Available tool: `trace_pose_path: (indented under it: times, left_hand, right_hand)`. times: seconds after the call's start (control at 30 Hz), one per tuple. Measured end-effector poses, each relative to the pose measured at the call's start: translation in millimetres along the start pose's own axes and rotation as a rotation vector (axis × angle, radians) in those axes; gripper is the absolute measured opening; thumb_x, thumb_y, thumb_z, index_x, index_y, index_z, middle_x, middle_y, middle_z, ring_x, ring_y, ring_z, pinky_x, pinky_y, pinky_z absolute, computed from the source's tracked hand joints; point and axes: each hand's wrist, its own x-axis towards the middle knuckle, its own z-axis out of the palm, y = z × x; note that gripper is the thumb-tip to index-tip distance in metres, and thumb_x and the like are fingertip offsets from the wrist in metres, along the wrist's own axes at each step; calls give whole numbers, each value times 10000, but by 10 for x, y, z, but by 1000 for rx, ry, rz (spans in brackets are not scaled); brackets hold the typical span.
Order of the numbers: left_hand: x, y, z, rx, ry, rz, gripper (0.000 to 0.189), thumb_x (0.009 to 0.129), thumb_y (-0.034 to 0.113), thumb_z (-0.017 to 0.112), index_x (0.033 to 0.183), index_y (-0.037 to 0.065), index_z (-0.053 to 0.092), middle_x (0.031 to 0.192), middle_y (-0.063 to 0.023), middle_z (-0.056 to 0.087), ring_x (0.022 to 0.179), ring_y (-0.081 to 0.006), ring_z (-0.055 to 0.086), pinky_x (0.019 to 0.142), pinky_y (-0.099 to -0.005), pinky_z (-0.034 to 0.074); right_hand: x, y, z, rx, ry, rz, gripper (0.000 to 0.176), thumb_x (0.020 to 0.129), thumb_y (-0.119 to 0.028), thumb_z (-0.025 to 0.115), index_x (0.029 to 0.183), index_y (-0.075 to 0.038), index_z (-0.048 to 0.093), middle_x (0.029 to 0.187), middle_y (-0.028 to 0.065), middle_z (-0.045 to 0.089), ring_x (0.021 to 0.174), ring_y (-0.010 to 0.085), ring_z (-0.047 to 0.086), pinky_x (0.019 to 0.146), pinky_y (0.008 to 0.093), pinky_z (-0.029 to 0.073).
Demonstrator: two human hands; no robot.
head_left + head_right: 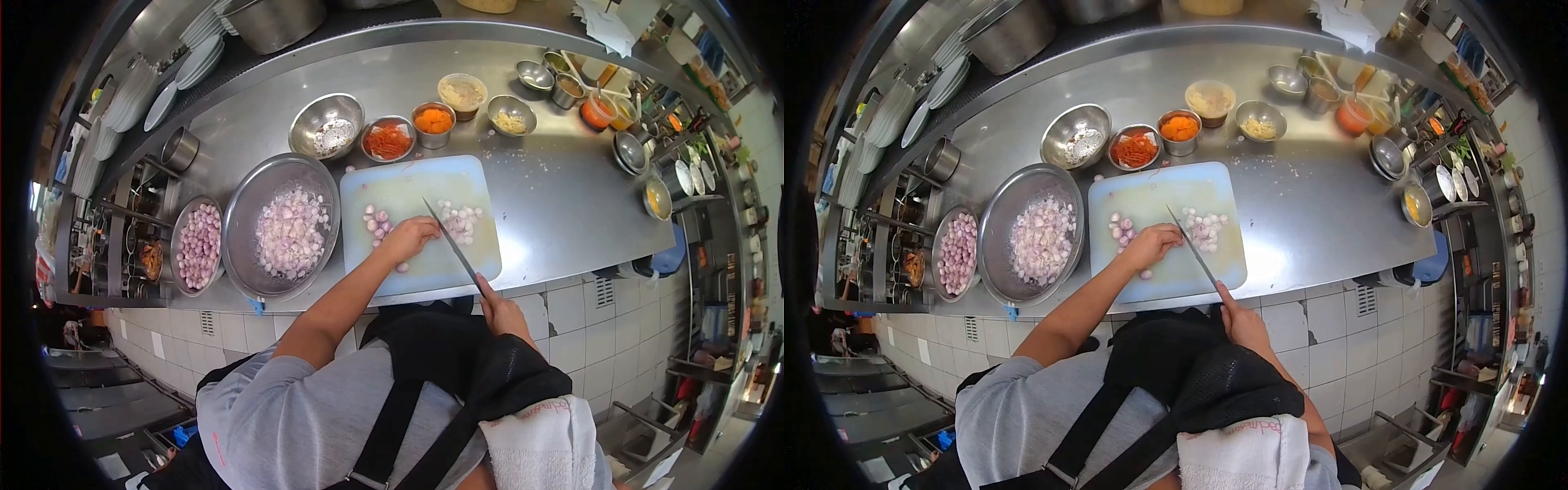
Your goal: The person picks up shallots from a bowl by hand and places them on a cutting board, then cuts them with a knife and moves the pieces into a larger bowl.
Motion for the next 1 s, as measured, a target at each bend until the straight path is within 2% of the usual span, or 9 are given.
trace_pose_path:
  times: [0.23, 0.33, 0.4, 0.53, 0.63, 0.7, 0.87, 1.0]
  left_hand:
    - [7, 140, -57, -16, 15, 9, 165, 897, -33, 738, 1049, 7, 789, 1137, -113, 767, 1097, -335, 742, 982, -416, 601]
    - [69, 178, -38, -31, 37, -39, 151, 900, 16, 749, 1047, 11, 782, 1124, -146, 746, 1031, -359, 734, 944, -441, 602]
    - [80, 171, 1, -99, -10, -281, 188, 896, 41, 771, 1082, 15, 777, 1088, -161, 730, 978, -359, 727, 902, -446, 602]
    - [72, 134, 65, -20, -45, -311, 201, 894, 60, 785, 1089, 16, 774, 1080, -171, 722, 952, -354, 721, 876, -448, 600]
    - [67, 182, 54, 18, 55, -233, 220, 876, 51, 814, 1090, 12, 779, 1064, -141, 737, 927, -327, 739, 845, -415, 606]
    - [56, 201, 29, 13, 104, -54, 145, 893, 41, 787, 1032, 0, 784, 1070, -126, 745, 981, -336, 738, 885, -427, 606]
    - [51, 65, 89, 30, 21, -24, 107, 895, -7, 742, 995, -6, 780, 1102, -124, 749, 1031, -344, 732, 921, -432, 602]
    - [37, 26, 100, 14, 23, -6, 104, 893, -16, 732, 986, -6, 778, 1103, -125, 754, 1045, -342, 732, 924, -424, 603]
  right_hand:
    - [236, 209, 190, 224, 43, -22, 633, 1091, -191, 614, 1681, -330, 430, 861, 283, 728, 814, 516, 707, 780, 602, 541]
    - [233, 233, 191, 276, 72, -28, 631, 1091, -191, 615, 1679, -328, 435, 867, 285, 729, 820, 514, 707, 781, 597, 541]
    - [194, 206, 196, 271, 59, -14, 634, 1091, -190, 614, 1681, -331, 430, 871, 286, 730, 824, 512, 709, 781, 595, 542]
    - [168, 168, 212, 175, 65, 2, 647, 1092, -201, 610, 1689, -349, 408, 870, 279, 734, 821, 504, 713, 773, 600, 542]
    - [169, 181, 210, 98, 55, 5, 660, 1095, -221, 604, 1700, -361, 380, 855, 268, 734, 806, 494, 717, 763, 606, 545]
    - [185, 166, 160, 62, 44, 7, 666, 1097, -232, 600, 1705, -366, 365, 847, 261, 734, 798, 489, 719, 758, 609, 547]
    - [45, -65, -81, -76, 24, 21, 661, 1104, -247, 582, 1709, -371, 349, 828, 248, 730, 776, 483, 722, 737, 608, 560]
    - [63, 6, 94, -95, 26, 35, 660, 1104, -244, 577, 1710, -371, 347, 826, 245, 732, 770, 479, 723, 731, 605, 564]
